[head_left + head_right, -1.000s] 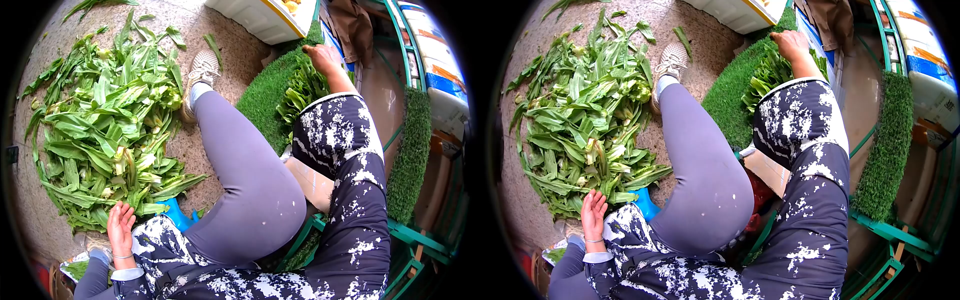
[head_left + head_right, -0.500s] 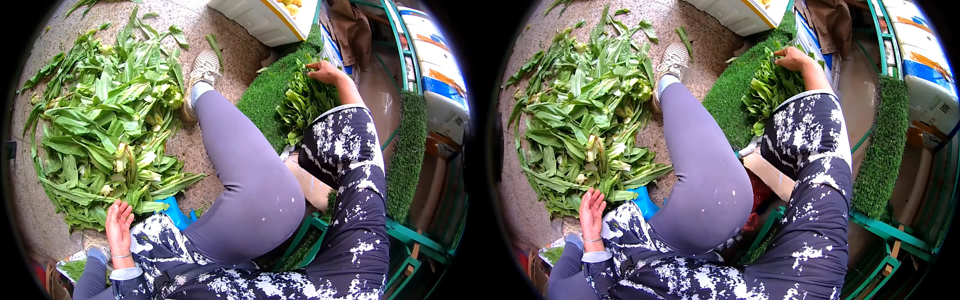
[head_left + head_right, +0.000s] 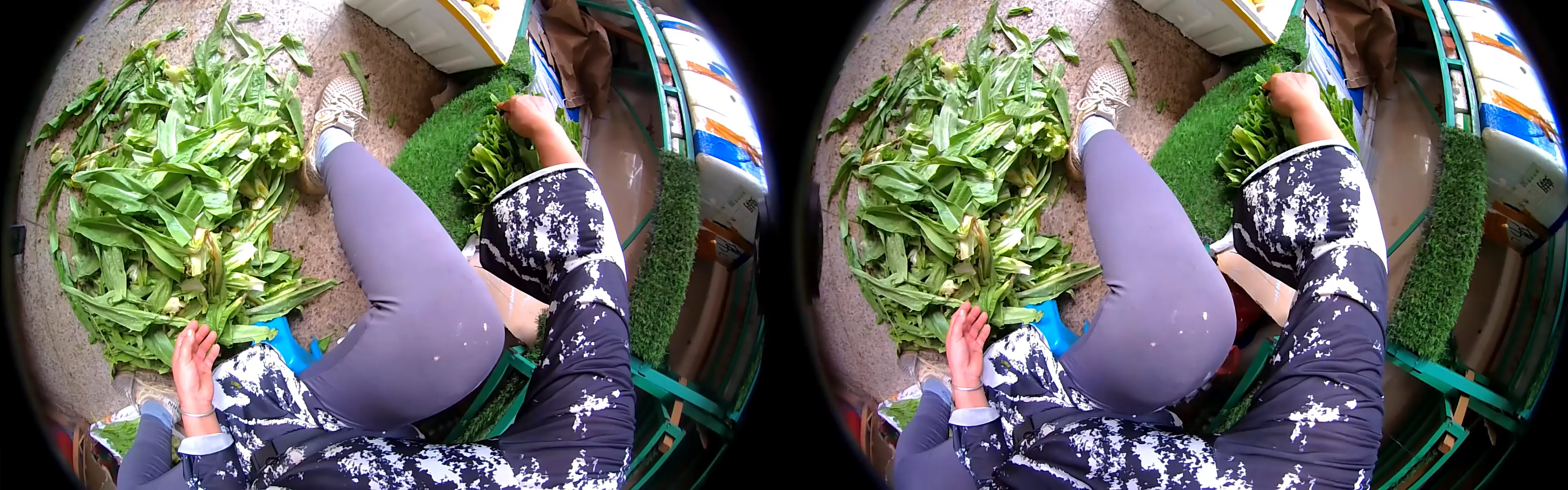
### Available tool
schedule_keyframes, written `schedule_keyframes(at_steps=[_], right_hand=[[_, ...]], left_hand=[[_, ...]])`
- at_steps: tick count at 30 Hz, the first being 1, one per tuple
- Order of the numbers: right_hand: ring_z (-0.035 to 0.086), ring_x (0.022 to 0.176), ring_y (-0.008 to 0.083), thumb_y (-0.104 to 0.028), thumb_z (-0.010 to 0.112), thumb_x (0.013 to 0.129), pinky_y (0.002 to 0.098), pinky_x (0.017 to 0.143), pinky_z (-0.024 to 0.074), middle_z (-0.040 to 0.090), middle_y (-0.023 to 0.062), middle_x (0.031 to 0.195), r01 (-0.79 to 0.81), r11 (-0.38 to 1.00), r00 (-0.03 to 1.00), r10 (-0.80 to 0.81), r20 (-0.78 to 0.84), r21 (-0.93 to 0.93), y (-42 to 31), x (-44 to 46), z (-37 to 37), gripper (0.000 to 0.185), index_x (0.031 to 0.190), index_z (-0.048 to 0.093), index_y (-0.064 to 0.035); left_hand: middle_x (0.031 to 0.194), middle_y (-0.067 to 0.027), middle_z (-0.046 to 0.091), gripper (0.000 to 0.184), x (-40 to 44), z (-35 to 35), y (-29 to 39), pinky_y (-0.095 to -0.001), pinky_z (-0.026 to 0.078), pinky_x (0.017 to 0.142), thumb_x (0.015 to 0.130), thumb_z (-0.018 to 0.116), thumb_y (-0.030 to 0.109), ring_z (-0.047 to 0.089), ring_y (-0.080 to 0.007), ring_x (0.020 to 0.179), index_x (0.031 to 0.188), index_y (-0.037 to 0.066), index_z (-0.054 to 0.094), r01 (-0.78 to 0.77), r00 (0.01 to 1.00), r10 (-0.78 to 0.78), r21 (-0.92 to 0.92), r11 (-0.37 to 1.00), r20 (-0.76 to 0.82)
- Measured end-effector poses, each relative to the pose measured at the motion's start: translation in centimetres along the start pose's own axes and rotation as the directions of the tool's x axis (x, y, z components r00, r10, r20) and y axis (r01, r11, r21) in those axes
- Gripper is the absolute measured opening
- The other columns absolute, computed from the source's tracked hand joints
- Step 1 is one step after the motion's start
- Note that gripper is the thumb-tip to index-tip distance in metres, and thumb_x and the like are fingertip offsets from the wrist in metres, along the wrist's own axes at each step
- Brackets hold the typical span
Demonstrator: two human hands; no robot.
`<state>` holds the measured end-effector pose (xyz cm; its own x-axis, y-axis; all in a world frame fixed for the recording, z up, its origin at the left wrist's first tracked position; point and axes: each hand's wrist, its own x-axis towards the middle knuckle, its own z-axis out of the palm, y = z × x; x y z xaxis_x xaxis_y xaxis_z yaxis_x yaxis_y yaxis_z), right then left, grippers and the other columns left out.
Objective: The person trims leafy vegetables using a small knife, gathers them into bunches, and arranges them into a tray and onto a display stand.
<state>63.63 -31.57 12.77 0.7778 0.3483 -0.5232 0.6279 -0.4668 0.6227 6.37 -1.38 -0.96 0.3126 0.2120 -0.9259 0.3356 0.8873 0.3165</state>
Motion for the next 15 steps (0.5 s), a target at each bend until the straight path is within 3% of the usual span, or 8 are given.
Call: schedule_keyframes(at_steps=[1,3,4,8,9,11,14,15], right_hand=[[0.063,0.088,0.0203,-0.023,0.053,0.083,0.0331,0.077,0.0468,0.066,0.0066,0.091,0.003,1.000,1.000,-0.003,-0.001,0.003,-0.2,0.4,-0.1,0.020,0.097,0.067,-0.0224],[0.063,0.079,0.0198,-0.020,0.047,0.088,0.0328,0.072,0.0456,0.065,0.0055,0.080,0.131,0.936,0.991,-0.131,0.023,-0.325,-0.5,1.6,-0.4,0.024,0.103,0.064,-0.0256],[0.062,0.072,0.0188,-0.020,0.043,0.091,0.0308,0.068,0.0434,0.061,0.0048,0.069,0.117,0.929,0.982,-0.160,-0.098,-0.350,-0.8,2.1,-0.3,0.026,0.110,0.057,-0.0291],[0.061,0.073,0.0242,-0.027,0.048,0.090,0.0373,0.066,0.0461,0.061,0.0049,0.080,0.063,0.993,0.870,-0.007,-0.493,0.097,-4.4,1.2,-7.3,0.040,0.128,0.042,-0.0321],[0.062,0.078,0.0304,-0.040,0.048,0.088,0.0432,0.068,0.0486,0.063,0.0127,0.088,0.121,0.965,0.758,0.062,-0.649,0.234,-4.6,1.7,-7.7,0.044,0.129,0.039,-0.0258],[0.058,0.065,0.0306,-0.036,0.055,0.085,0.0386,0.061,0.0441,0.057,0.0125,0.071,0.284,0.685,0.783,0.238,-0.575,0.671,-6.8,-0.9,-10.8,0.089,0.140,-0.009,-0.0088],[0.060,0.084,0.0352,-0.055,0.062,0.072,0.0418,0.076,0.0452,0.063,0.0137,0.089,0.208,0.853,0.762,0.166,-0.626,0.479,-8.0,-1.3,-9.7,0.086,0.138,0.027,-0.0124],[0.061,0.080,0.0307,-0.048,0.063,0.076,0.0395,0.072,0.0458,0.064,0.0133,0.085,0.230,0.917,0.759,0.041,-0.650,0.327,-8.1,-1.2,-8.5,0.068,0.130,0.043,-0.0128]], left_hand=[[0.103,-0.0069,0.058,0.034,-0.1,0.1,0.1,-0.0286,0.048,0.073,0.087,0.055,0.026,0.058,-0.0168,0.091,0.115,0.007,0.049,-0.001,1.000,0.001,0.001,1.000,-0.003],[0.103,-0.0068,0.058,0.034,-0.2,0.3,0.2,-0.0288,0.048,0.073,0.087,0.055,0.026,0.057,-0.0167,0.091,0.115,0.007,0.049,0.000,1.000,0.000,0.002,1.000,-0.005],[0.103,-0.0068,0.058,0.034,-0.1,0.2,0.1,-0.0288,0.048,0.073,0.087,0.055,0.026,0.057,-0.0167,0.091,0.115,0.007,0.049,-0.004,1.000,0.004,0.004,1.000,-0.003],[0.103,-0.0067,0.058,0.034,-0.2,0.1,0.1,-0.0284,0.047,0.073,0.087,0.055,0.026,0.057,-0.0167,0.091,0.115,0.007,0.049,-0.014,1.000,0.014,-0.003,1.000,0.011],[0.103,-0.0067,0.058,0.034,-0.3,0.0,0.2,-0.0283,0.047,0.073,0.088,0.055,0.026,0.057,-0.0168,0.091,0.115,0.007,0.049,-0.019,1.000,0.019,-0.008,1.000,0.018],[0.103,-0.0070,0.058,0.034,-0.4,-0.1,0.3,-0.0288,0.047,0.074,0.088,0.054,0.026,0.057,-0.0171,0.091,0.115,0.007,0.049,-0.032,0.999,0.032,-0.017,0.999,0.026],[0.106,-0.0097,0.058,0.036,-0.9,0.1,0.4,-0.0321,0.047,0.079,0.089,0.053,0.026,0.057,-0.0201,0.094,0.118,0.005,0.048,-0.059,0.998,0.060,-0.022,0.998,0.034],[0.107,-0.0107,0.058,0.036,-1.5,0.6,0.5,-0.0330,0.046,0.080,0.089,0.052,0.026,0.058,-0.0209,0.094,0.118,0.004,0.048,-0.082,0.996,0.083,-0.031,0.996,0.015]])
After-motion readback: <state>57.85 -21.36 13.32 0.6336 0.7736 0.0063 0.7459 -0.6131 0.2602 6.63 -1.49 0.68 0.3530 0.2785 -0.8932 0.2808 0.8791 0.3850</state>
